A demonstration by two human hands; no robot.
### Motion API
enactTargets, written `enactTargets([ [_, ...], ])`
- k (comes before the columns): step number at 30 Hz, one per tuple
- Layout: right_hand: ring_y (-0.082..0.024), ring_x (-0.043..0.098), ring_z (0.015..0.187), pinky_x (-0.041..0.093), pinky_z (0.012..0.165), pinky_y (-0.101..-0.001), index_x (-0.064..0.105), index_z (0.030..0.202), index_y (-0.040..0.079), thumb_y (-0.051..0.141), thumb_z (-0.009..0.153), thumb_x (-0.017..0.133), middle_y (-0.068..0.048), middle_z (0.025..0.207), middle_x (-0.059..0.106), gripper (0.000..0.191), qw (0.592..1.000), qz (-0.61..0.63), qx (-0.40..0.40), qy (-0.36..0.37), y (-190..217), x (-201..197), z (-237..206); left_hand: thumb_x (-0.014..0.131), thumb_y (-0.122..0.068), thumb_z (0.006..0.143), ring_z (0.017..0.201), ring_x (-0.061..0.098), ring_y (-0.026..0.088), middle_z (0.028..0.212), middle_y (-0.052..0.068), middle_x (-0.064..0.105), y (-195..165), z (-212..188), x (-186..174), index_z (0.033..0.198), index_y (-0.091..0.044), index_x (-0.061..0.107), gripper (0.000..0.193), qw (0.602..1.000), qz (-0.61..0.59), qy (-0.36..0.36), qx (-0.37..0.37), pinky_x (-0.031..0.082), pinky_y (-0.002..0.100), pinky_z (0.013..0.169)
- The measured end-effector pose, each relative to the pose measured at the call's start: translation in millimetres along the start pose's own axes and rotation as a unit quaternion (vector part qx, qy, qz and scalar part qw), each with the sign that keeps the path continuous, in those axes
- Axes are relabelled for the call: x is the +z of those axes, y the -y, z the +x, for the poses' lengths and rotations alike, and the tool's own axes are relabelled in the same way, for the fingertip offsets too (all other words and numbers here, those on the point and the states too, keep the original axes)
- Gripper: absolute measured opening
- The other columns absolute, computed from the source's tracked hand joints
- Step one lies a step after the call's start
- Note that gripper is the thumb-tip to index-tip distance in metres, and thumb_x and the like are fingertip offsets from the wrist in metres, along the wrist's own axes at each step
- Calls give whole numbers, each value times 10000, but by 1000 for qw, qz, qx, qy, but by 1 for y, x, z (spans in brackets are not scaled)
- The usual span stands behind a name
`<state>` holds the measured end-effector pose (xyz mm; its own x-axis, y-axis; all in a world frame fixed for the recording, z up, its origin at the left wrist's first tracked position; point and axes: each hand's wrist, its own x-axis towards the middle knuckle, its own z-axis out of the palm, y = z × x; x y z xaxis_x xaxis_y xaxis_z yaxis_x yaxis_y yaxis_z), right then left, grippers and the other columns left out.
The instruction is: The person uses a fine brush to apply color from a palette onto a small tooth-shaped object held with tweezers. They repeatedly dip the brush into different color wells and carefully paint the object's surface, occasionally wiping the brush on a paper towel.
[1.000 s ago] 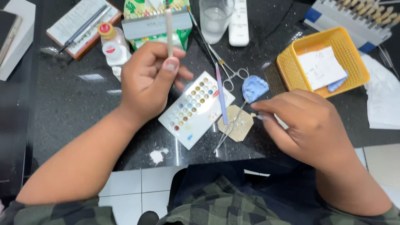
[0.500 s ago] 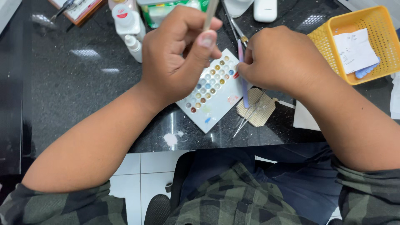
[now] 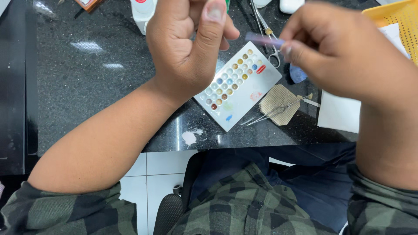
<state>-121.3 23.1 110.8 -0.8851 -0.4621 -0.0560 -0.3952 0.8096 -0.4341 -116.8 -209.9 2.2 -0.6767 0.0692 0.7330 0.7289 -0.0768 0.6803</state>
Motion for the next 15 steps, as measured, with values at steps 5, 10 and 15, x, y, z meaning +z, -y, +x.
enactTargets([
  [5, -238, 651, 587, 523, 521, -374, 713, 948, 51, 154, 871, 703, -110, 678, 702, 129, 993, -40, 51, 97, 4, 23, -1, 483, -218, 1254, 761, 686, 62, 929, 55, 707, 5, 0, 0, 1236, -45, 536, 181, 1000, 12, -7, 11, 569, 189, 668],
  [10, -300, 696, 627, 552, 591, -428, 752, 929, 89, 166, 817, 712, -136, 722, 709, 142, 993, -92, 8, 72, 8, 27, 4, 483, -230, 1252, 745, 707, 61, 896, 59, 721, 10, 1, 1, 1223, -50, 568, 202, 999, 23, 6, 23, 581, 177, 656],
  [15, -316, 691, 638, 558, 605, -452, 745, 899, 100, 179, 818, 711, -125, 725, 705, 118, 988, -139, -18, 72, 12, 27, 8, 482, -250, 1248, 715, 727, 54, 835, 35, 723, 13, 2, 2, 1211, -61, 583, 217, 998, 56, 4, 33, 582, 168, 628],
])
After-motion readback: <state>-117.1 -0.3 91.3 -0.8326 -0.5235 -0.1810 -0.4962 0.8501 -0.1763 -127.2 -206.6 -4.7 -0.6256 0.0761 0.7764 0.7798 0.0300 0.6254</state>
